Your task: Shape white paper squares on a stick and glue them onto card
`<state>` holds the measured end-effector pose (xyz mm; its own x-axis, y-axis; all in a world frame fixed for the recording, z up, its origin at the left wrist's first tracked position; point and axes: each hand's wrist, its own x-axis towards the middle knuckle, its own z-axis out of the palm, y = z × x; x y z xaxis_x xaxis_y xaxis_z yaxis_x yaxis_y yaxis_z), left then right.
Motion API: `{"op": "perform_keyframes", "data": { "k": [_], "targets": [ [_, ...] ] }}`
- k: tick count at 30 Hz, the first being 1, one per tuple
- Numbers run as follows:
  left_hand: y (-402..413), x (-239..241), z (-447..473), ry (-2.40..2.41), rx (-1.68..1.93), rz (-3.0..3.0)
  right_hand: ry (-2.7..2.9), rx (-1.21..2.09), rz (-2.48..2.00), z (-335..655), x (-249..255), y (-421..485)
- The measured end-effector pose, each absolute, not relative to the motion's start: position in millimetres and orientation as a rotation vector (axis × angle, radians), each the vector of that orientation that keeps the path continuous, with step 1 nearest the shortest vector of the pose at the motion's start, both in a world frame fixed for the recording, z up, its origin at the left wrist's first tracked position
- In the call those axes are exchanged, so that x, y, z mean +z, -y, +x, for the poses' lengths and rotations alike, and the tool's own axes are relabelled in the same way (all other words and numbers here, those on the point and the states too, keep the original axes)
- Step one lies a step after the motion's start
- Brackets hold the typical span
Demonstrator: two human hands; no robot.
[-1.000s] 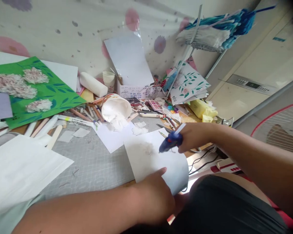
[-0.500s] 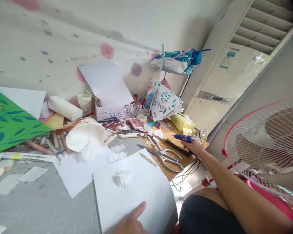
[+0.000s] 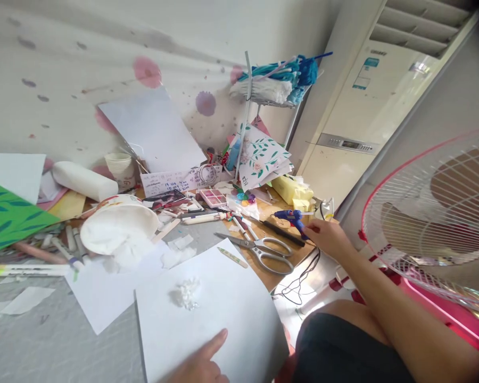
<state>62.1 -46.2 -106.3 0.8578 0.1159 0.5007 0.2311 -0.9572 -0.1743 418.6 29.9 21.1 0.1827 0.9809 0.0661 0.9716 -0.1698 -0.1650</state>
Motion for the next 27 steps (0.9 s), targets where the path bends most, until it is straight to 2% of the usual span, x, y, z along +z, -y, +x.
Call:
{"op": "perform_keyframes", "data": {
  "k": [6, 10, 19, 23, 27],
  "targets": [
    [52, -81, 62, 0.235, -0.501, -2.923, 2.54, 0.221, -1.655, 317, 14, -30],
    [55, -70, 65, 0.223, -0.374, -2.925, 2.656, 0.171, -1.57, 280, 0, -40],
    [62, -50, 49, 0.325, -0.211, -3.005, 2.735, 0.128, -1.539, 265, -9, -47],
    [61, -41, 49, 0.371, -0.116, -3.183, 2.644, 0.231, -1.412, 263, -4, -45],
    [50, -6, 37, 0.578, -0.24, -3.43, 2.445, 0.462, -1.256, 259, -12, -38]
  ]
}}
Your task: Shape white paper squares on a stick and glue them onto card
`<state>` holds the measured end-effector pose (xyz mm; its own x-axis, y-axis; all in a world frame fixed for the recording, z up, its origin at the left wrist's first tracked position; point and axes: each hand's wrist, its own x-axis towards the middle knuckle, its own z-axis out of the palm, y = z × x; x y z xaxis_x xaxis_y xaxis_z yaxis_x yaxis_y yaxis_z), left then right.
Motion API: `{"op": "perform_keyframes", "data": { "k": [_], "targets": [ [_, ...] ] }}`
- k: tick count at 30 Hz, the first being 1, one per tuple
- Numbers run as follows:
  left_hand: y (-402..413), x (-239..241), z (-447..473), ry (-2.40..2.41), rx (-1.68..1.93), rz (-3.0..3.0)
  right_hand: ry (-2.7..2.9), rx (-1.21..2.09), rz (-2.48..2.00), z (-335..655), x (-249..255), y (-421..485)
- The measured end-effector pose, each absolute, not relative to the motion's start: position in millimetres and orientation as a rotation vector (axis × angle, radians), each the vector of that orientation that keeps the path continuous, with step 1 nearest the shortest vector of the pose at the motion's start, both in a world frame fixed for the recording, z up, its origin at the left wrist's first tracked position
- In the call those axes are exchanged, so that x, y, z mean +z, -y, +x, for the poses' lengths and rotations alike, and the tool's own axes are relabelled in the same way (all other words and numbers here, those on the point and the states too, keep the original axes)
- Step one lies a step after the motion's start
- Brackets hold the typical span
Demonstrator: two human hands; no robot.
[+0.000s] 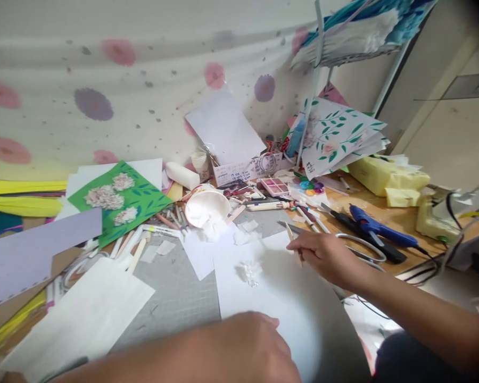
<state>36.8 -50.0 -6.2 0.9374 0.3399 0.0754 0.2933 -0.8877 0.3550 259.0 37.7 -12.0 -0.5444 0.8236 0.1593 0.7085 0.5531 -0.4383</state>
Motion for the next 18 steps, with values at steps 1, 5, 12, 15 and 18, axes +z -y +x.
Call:
{"op": "perform_keyframes", "data": {
  "k": [1, 5, 12, 15, 18],
  "targets": [
    [43, 5, 29, -0.529, 0.224, 2.721, 2.397, 0.538, -1.214, 257, -17, -36],
    [-4, 28, -18, -1.426, 0.529, 2.496, 2.238, 0.79, -1.103, 252, -46, -32],
    [-49, -5, -57, -1.748, 0.515, 2.484, 2.079, 0.931, -1.116, 251, -61, -35],
    [-54, -7, -37, -1.596, 0.371, 2.585, 2.042, 0.953, -1.148, 249, -58, -35],
    [-63, -4, -19, -1.447, 0.225, 2.67, 2.004, 0.973, -1.164, 247, -59, -36]
  ]
}}
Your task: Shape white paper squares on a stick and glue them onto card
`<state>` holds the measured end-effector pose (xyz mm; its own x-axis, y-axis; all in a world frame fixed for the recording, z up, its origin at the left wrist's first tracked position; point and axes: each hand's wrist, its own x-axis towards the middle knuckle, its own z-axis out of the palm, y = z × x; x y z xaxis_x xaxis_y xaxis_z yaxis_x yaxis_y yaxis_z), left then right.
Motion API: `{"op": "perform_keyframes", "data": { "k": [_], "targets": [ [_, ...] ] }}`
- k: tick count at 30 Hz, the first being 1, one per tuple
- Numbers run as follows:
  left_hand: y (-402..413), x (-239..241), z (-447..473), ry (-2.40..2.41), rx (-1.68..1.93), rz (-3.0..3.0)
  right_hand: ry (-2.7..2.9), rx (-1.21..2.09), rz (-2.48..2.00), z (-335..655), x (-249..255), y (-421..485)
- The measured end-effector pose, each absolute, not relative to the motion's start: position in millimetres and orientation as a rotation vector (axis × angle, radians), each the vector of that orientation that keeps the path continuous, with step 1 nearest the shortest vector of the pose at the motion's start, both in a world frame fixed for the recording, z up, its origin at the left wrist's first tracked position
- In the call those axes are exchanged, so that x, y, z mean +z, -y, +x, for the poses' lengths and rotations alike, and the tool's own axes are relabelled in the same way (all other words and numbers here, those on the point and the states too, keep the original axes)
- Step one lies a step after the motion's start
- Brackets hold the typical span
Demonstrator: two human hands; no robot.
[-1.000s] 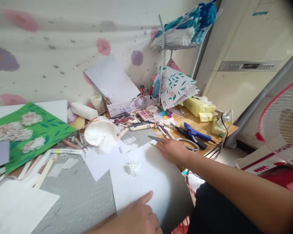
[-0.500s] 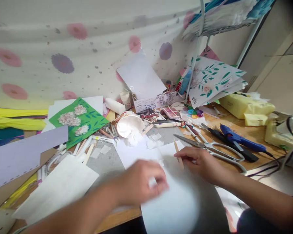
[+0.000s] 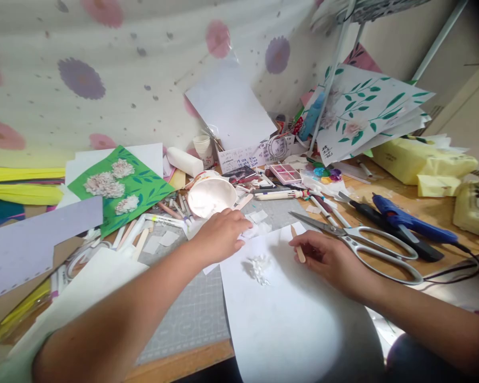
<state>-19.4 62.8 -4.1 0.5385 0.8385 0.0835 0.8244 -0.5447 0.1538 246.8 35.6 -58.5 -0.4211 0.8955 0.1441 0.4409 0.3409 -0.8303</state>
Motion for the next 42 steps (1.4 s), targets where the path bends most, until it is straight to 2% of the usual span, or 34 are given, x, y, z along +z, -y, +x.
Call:
{"op": "perform_keyframes", "data": {
  "k": [7, 15, 22, 29, 42],
  "targets": [
    [-75, -14, -12, -1.539, 0.218, 2.672, 1.972, 0.99, -1.16, 246, -60, -37],
    [-47, 8, -28, -1.821, 0.288, 2.458, 1.988, 0.994, -1.185, 246, -55, -35],
    [-40, -2, -47, -1.999, 0.344, 2.266, 1.98, 1.011, -1.286, 242, -54, -41],
    [-51, 1, -65, -2.25, 0.407, 2.35, 1.958, 0.986, -1.404, 235, -54, -47],
    [-71, -18, -68, -2.198, 0.119, 2.41, 1.954, 0.975, -1.389, 237, -58, -46]
  ]
}}
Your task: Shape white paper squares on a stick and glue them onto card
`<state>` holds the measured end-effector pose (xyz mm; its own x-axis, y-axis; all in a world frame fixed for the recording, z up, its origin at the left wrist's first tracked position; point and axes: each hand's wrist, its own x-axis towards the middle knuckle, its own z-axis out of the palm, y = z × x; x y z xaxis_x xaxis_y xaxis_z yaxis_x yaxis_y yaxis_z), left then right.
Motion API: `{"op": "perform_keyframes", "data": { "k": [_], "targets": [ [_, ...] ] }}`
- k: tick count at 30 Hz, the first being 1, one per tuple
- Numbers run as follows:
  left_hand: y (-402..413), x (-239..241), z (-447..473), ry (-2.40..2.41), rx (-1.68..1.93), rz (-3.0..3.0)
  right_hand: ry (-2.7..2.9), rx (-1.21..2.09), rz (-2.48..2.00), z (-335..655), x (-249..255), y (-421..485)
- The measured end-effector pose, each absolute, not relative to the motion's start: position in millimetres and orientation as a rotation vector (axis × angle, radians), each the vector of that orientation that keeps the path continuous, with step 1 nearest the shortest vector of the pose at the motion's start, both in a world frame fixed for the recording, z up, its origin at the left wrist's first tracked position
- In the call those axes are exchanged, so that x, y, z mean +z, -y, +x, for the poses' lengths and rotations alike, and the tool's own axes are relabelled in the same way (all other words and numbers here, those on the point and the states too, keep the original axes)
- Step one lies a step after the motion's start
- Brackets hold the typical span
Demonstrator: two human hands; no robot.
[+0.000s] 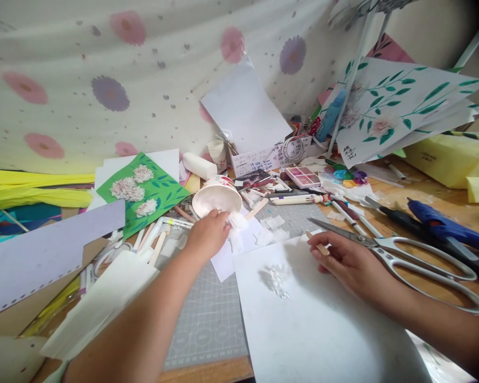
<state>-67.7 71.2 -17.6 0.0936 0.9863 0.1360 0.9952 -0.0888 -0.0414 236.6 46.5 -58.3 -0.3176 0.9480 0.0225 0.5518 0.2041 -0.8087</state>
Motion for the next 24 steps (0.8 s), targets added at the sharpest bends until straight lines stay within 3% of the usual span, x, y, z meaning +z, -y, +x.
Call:
{"op": "perform_keyframes", "data": {
  "k": [24],
  "targets": [
    [-29, 6, -75, 1.951, -0.443, -2.532, 1.934, 0.95, -1.39, 239, -57, -45]
  ]
}}
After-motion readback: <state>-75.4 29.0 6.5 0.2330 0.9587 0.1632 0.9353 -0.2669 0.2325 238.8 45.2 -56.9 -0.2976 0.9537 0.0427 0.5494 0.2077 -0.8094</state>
